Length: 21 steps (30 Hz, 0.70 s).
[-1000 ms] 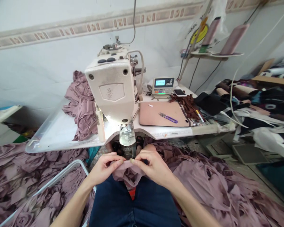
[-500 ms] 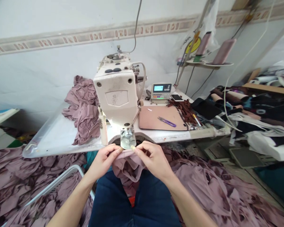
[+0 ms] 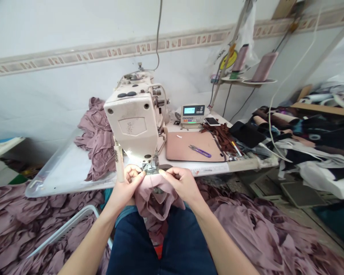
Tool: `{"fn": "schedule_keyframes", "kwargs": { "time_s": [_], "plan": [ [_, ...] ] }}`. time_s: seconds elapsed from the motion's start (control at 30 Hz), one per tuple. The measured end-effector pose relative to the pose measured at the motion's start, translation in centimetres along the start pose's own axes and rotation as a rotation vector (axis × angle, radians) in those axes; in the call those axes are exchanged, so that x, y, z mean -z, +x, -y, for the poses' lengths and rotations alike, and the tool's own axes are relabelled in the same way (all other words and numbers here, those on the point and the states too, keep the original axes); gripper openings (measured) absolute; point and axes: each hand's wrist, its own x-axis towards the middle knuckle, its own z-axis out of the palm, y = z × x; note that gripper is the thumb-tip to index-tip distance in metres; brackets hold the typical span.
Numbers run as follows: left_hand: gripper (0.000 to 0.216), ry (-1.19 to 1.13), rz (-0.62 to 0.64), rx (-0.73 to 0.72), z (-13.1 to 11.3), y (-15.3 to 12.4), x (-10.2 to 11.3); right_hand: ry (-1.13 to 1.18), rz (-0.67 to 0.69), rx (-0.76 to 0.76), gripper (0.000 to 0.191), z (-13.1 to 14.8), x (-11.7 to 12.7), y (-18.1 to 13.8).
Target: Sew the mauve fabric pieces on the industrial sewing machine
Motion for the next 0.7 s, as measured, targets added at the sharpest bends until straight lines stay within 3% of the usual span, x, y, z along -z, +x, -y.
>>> {"fn": "schedule_keyframes", "kwargs": {
  "time_s": [0.3,0.43,0.57,0.7],
  "plan": [
    [0.045,-0.116,0.025,0.008,1.8,2.4,-1.1,-0.031,-0.056,0.037,0.048,-0.5,0.6,1.6],
    [0.043,-0.096,0.007,0.026,1.8,2.2,-0.8,0.014,-0.045,0.011,0.048,-1.4,0.6,1.4],
    [0.036,-0.002,-0.029,0.015,2.7,0.8,1.0,0.011,-0.162,0.037,0.044,-3.2,0.4,-0.3],
    [0.037,0.088,-0.029,0.058,5.2,-1.2,3.8,-0.007,-0.317,0.143,0.043,-4.7,-1.1,-4.1]
  ]
}}
